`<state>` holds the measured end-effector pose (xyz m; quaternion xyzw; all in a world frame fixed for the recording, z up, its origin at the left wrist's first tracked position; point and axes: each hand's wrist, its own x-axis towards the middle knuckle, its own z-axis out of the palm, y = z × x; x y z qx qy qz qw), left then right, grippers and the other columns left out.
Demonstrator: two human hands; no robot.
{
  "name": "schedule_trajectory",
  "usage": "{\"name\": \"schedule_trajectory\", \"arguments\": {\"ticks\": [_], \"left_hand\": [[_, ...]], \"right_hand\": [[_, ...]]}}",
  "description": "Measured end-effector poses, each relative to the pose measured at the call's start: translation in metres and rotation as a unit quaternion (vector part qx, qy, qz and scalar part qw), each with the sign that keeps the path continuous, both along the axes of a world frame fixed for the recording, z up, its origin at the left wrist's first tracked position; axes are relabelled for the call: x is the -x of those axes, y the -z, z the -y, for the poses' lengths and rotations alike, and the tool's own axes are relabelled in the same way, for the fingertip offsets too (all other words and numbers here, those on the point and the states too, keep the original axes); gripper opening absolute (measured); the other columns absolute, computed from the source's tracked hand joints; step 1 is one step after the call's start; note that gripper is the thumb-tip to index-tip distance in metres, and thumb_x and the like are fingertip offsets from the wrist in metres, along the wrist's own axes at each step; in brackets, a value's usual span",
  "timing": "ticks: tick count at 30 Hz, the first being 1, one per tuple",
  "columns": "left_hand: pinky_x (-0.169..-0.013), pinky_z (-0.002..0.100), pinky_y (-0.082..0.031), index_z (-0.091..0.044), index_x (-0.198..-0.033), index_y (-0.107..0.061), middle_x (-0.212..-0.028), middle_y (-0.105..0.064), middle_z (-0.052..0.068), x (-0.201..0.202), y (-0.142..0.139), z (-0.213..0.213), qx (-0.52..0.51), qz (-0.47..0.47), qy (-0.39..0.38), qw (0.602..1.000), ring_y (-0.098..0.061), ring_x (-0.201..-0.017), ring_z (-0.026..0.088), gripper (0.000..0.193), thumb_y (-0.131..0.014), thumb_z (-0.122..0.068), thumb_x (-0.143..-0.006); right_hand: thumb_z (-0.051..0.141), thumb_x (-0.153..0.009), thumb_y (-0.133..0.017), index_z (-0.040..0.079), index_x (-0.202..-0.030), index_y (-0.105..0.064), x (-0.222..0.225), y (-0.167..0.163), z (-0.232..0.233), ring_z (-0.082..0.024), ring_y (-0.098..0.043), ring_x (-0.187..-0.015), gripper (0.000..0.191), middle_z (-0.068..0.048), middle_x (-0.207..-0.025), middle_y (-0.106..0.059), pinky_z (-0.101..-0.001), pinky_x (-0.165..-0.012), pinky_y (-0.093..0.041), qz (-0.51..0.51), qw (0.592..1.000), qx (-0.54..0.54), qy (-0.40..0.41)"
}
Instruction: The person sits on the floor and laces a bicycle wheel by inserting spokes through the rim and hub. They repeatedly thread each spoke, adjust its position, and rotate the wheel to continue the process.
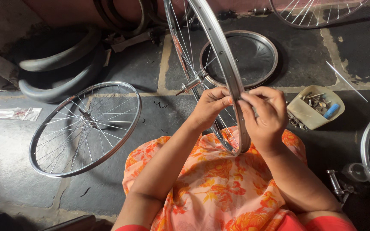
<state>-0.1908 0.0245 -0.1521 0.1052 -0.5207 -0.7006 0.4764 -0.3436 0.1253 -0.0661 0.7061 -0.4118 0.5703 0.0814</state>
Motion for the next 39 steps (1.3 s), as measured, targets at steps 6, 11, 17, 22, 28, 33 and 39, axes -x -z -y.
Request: {"name": "schedule_trajectory", "arguments": {"ticks": [6, 11, 17, 22, 28, 33, 39], "left_hand": [[-0.099, 0.031, -0.053, 0.0, -0.112, -0.073, -0.108, -0.074, 0.004, 0.004, 0.003, 0.001, -0.013, -0.011, 0.005, 1.0, -0.067, -0.104, 0.013, 0.019, -0.074, -0.016, -0.1], [-0.099, 0.031, -0.052, 0.0, -0.112, -0.073, -0.108, -0.074, 0.004, 0.007, 0.004, 0.002, -0.018, -0.014, 0.007, 1.0, -0.067, -0.105, 0.013, 0.019, -0.074, -0.015, -0.1], [-0.101, 0.031, -0.052, 0.0, -0.113, -0.074, -0.11, -0.074, 0.004, 0.007, 0.004, 0.0, -0.002, -0.008, -0.002, 1.0, -0.066, -0.106, 0.013, 0.019, -0.073, -0.014, -0.101], [-0.1, 0.031, -0.052, -0.001, -0.114, -0.074, -0.111, -0.074, 0.003, 0.007, 0.005, -0.002, 0.007, -0.008, -0.018, 1.0, -0.066, -0.106, 0.012, 0.019, -0.073, -0.015, -0.102], [-0.1, 0.03, -0.052, -0.001, -0.113, -0.075, -0.11, -0.075, 0.003, 0.004, 0.005, 0.0, 0.006, -0.003, -0.007, 1.0, -0.066, -0.106, 0.012, 0.02, -0.072, -0.017, -0.101], [-0.1, 0.03, -0.052, -0.001, -0.113, -0.075, -0.11, -0.074, 0.004, 0.004, 0.004, 0.001, 0.002, -0.001, -0.006, 1.0, -0.066, -0.106, 0.012, 0.02, -0.073, -0.018, -0.102], [-0.099, 0.032, -0.053, -0.003, -0.116, -0.073, -0.112, -0.073, 0.003, 0.001, -0.001, 0.004, -0.001, -0.014, 0.042, 0.999, -0.066, -0.105, 0.013, 0.021, -0.076, -0.015, -0.099]], "right_hand": [[-0.006, -0.095, -0.08, 0.001, -0.109, -0.071, 0.002, 0.002, 0.001, -0.026, -0.066, -0.099, 0.018, -0.01, -0.112, -0.062, -0.0351, -0.082, -0.055, -0.045, 0.998, 0.043, 0.018], [-0.005, -0.096, -0.079, 0.001, -0.109, -0.071, 0.003, 0.004, 0.001, -0.027, -0.066, -0.1, 0.017, -0.011, -0.113, -0.063, -0.0354, -0.083, -0.055, -0.059, 0.997, 0.039, 0.045], [-0.008, -0.096, -0.078, 0.001, -0.113, -0.071, 0.002, 0.006, 0.001, -0.026, -0.067, -0.099, 0.02, -0.012, -0.114, -0.062, -0.0367, -0.085, -0.056, -0.058, 0.997, 0.042, 0.022], [-0.011, -0.096, -0.075, -0.001, -0.115, -0.07, 0.003, 0.008, -0.001, -0.028, -0.067, -0.1, 0.023, -0.013, -0.115, -0.061, -0.037, -0.086, -0.057, -0.072, 0.996, 0.046, 0.017], [-0.01, -0.096, -0.074, 0.0, -0.115, -0.069, 0.001, 0.008, 0.0, -0.029, -0.067, -0.102, 0.023, -0.013, -0.116, -0.06, -0.0377, -0.088, -0.057, -0.06, 0.997, 0.039, 0.022], [-0.011, -0.093, -0.074, -0.001, -0.117, -0.069, 0.003, 0.004, -0.004, -0.029, -0.067, -0.103, 0.026, -0.012, -0.118, -0.062, -0.0383, -0.086, -0.056, -0.117, 0.992, 0.036, 0.038], [-0.009, -0.093, -0.073, 0.0, -0.116, -0.069, 0.003, 0.007, -0.009, -0.029, -0.065, -0.102, 0.025, -0.012, -0.12, -0.061, -0.0373, -0.085, -0.055, -0.158, 0.986, 0.043, 0.043]]}}
